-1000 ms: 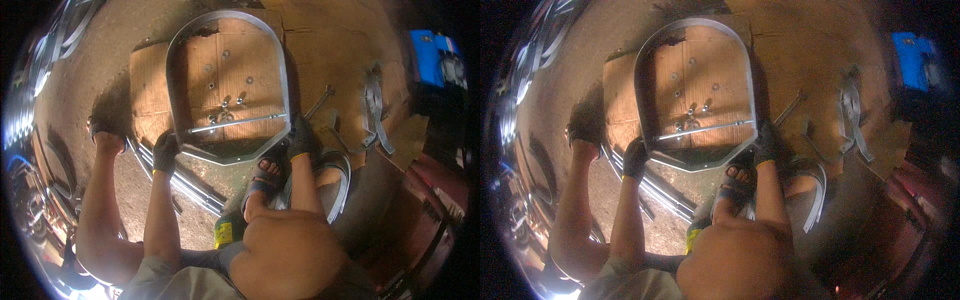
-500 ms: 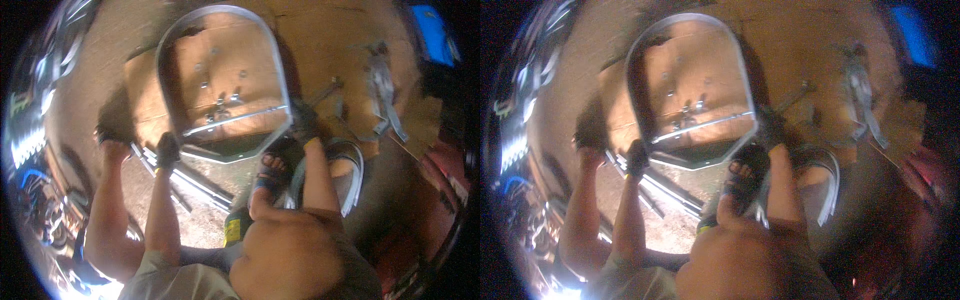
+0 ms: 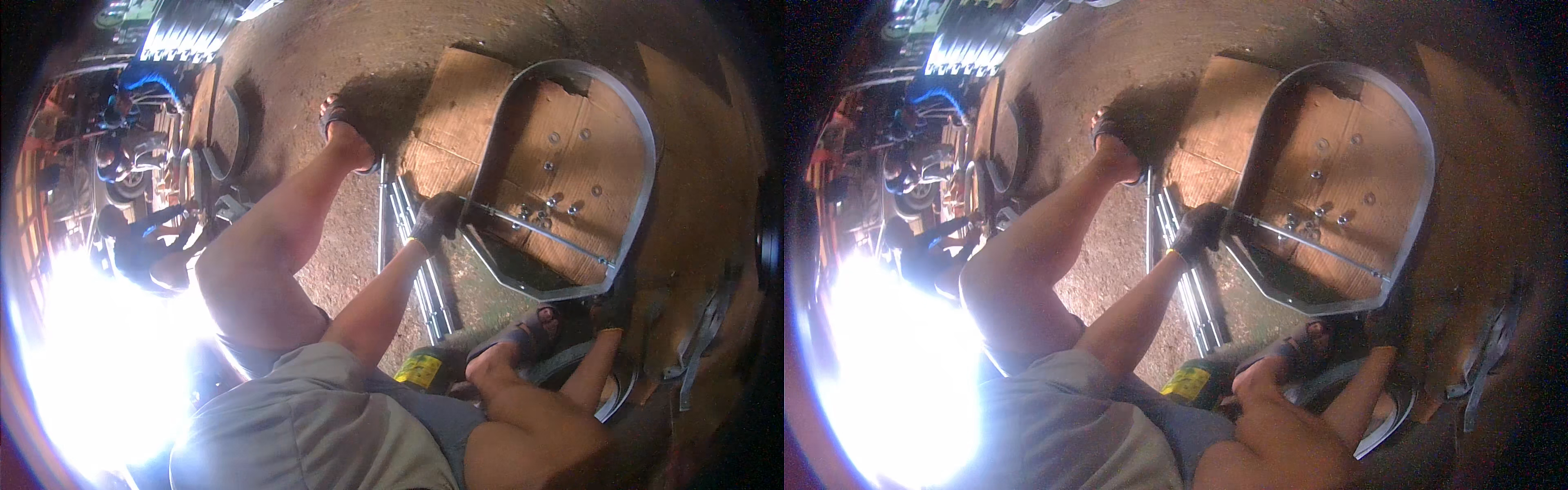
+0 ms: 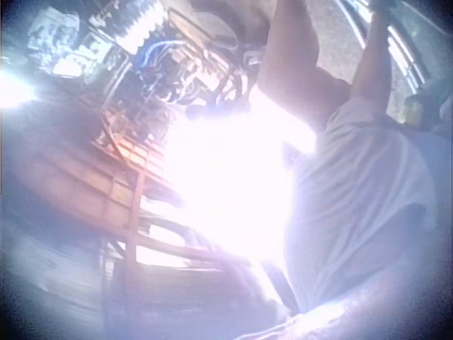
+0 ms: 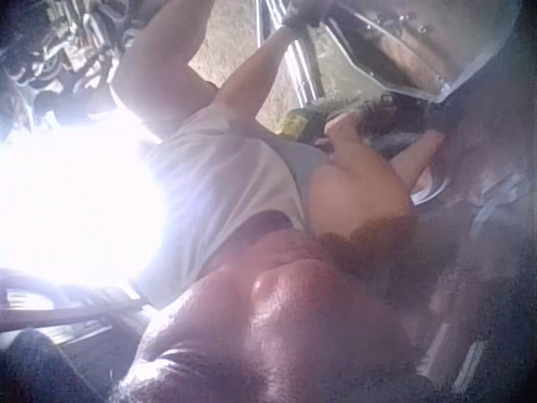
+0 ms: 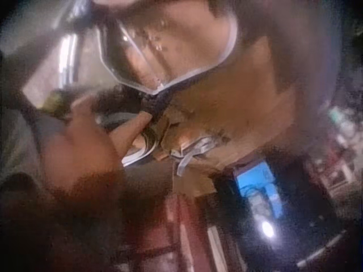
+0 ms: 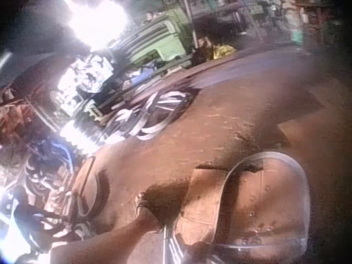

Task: The person sits on the floor and assembles a metal frame using a wrench. They insert bolts into the frame joints and tighten them to secure the structure.

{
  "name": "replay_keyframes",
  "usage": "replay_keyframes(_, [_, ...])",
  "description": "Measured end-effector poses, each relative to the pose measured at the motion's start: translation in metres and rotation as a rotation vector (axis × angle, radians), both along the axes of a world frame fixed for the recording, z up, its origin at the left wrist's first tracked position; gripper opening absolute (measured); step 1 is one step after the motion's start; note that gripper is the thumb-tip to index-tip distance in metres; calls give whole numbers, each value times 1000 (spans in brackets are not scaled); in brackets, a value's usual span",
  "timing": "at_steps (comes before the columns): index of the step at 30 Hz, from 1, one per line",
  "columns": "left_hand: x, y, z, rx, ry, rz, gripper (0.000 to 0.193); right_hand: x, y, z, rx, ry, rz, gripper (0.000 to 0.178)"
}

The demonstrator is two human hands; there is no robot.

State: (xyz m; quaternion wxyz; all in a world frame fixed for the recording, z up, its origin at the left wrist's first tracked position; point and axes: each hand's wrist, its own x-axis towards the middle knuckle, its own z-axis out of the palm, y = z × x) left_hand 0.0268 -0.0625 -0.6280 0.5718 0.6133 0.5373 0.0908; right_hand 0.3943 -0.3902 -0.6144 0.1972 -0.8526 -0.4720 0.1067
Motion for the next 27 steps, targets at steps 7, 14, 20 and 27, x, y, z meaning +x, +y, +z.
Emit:
replay_keyframes(7, [28, 7, 38, -421, -295, 181, 38, 24, -38, -71, 37, 102, -172, 54])
replay_keyframes(14, [-6, 30, -30, 587, 245, -673, 30, 16, -8, -22, -174, 332, -144, 55])
replay_keyframes(20, [31, -4, 15, -268, -142, 86, 26, 5, 7, -2, -28, 544, -595, 43])
replay_keyframes(27, [35, -2, 18, -230, -70, 74, 26, 0, 14, 5, 296, 1088, -866, 39])
